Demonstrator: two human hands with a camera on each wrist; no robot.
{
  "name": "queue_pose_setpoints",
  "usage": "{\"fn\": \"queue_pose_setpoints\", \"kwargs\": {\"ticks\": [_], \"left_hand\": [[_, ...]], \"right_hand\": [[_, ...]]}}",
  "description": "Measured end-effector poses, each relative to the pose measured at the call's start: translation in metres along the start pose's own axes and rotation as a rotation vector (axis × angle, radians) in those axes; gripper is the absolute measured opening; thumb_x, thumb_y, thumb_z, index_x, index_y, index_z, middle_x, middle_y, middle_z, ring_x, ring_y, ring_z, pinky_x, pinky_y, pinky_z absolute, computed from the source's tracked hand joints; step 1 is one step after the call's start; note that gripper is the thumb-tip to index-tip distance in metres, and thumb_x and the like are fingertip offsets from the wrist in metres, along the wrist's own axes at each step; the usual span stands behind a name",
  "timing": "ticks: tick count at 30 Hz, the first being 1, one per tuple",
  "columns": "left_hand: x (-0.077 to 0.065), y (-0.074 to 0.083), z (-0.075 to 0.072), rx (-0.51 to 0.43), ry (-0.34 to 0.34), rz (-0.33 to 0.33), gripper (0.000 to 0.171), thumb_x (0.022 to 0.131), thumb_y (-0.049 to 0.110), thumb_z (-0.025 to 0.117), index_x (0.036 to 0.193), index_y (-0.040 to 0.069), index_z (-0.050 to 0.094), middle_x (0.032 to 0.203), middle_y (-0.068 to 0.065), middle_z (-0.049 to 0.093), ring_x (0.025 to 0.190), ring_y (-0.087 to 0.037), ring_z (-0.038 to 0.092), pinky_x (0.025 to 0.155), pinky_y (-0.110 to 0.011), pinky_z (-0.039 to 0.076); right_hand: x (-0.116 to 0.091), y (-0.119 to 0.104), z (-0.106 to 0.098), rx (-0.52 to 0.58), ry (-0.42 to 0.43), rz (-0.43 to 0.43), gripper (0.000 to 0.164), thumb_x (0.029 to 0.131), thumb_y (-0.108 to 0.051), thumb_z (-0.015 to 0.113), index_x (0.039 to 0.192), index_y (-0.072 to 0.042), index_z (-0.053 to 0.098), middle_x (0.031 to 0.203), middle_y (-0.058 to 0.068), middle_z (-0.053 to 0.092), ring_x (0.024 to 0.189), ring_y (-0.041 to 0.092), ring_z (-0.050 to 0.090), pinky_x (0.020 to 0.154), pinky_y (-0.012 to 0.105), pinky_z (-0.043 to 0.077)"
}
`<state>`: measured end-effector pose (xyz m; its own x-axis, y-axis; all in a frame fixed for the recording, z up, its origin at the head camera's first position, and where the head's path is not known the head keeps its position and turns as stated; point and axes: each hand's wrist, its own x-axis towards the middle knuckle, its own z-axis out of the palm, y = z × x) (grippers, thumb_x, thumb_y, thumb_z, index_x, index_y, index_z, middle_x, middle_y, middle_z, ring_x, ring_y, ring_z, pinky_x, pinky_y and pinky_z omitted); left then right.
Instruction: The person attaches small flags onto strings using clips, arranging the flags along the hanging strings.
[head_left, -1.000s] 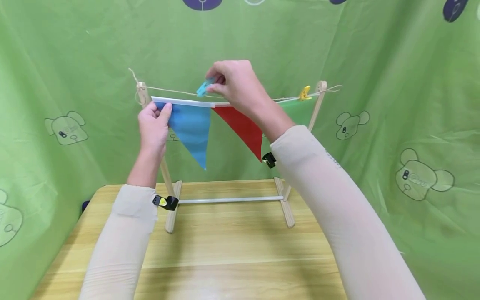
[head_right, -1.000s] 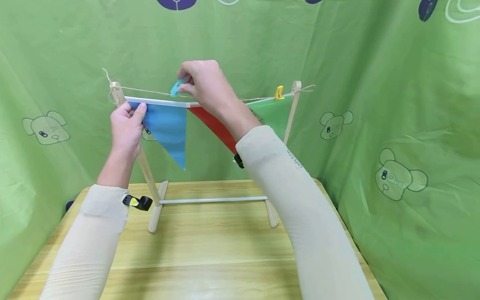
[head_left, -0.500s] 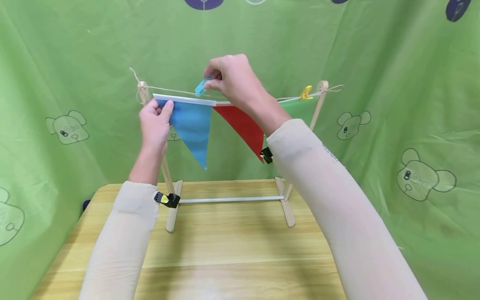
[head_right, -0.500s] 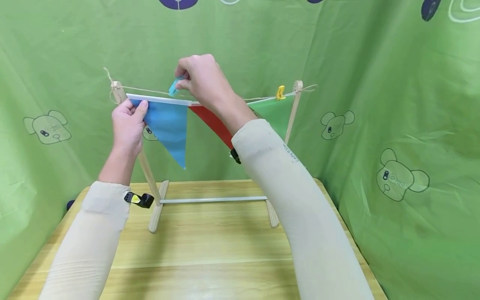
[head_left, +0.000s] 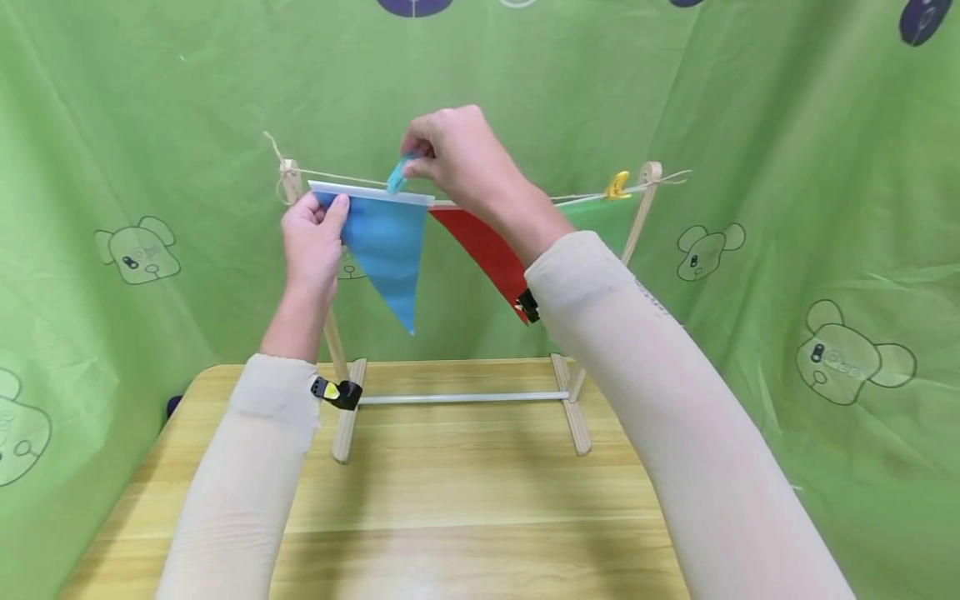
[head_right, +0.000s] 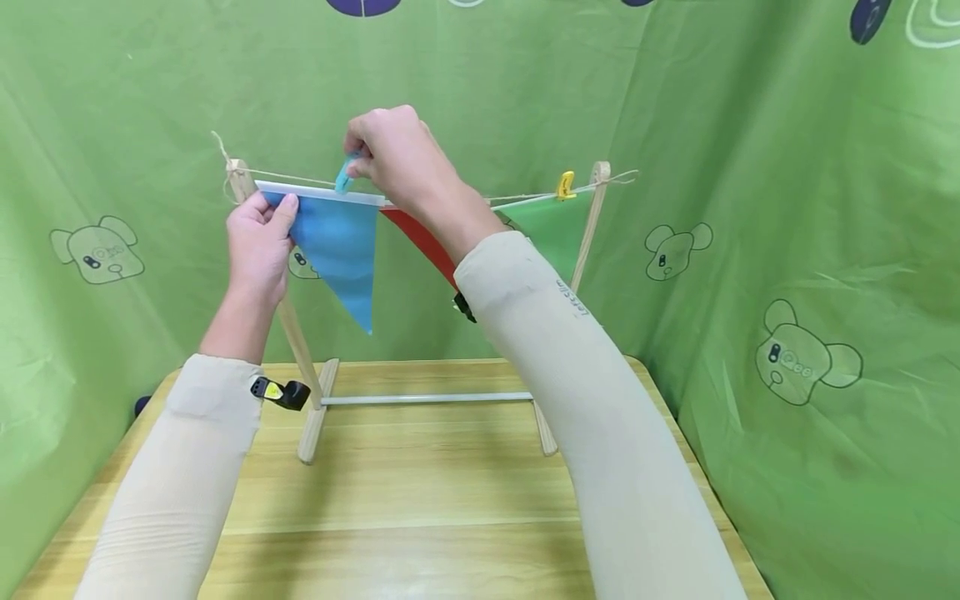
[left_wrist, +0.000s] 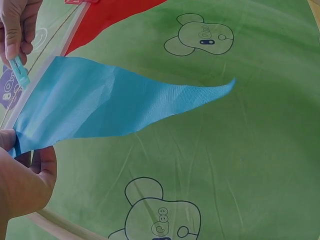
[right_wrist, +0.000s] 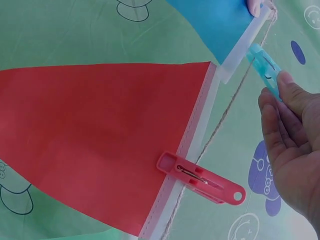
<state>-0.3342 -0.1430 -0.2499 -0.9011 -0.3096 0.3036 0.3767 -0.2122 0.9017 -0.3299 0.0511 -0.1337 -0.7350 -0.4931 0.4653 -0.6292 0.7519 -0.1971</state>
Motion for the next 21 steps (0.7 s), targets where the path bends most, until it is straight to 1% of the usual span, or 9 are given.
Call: {"fn": "queue_pose_setpoints", "kwargs": {"ticks": [6,15,21], "left_hand": [[0.001,-0.001,0.002,-0.005,0.007,-0.004,0.022,0.101,0.009,0.064,0.120,-0.001,0.069,0.102,-0.006,0.071,0.101,-0.019,0.068,0.101,-0.032,0.056],[0.001,-0.003,0.001,-0.019,0.017,-0.012,0.022,0.101,0.009,0.065,0.120,-0.001,0.069,0.100,-0.005,0.071,0.099,-0.019,0.068,0.101,-0.032,0.056],[0.001,-0.003,0.002,-0.022,0.015,-0.005,0.021,0.102,0.010,0.064,0.120,0.000,0.069,0.101,-0.006,0.070,0.101,-0.020,0.069,0.100,-0.032,0.057]], "right_hand": [[0.002,0.000,0.003,-0.038,-0.010,-0.037,0.025,0.096,-0.021,0.073,0.115,-0.005,0.077,0.112,0.008,0.077,0.096,0.014,0.069,0.090,0.020,0.056],[0.001,0.000,0.011,-0.075,-0.053,-0.027,0.029,0.098,-0.022,0.071,0.121,-0.006,0.075,0.117,0.008,0.076,0.099,0.016,0.070,0.092,0.022,0.057],[0.004,-0.001,0.013,-0.099,-0.057,-0.043,0.029,0.098,-0.023,0.071,0.121,-0.005,0.075,0.118,0.008,0.076,0.102,0.017,0.071,0.092,0.023,0.057]]}}
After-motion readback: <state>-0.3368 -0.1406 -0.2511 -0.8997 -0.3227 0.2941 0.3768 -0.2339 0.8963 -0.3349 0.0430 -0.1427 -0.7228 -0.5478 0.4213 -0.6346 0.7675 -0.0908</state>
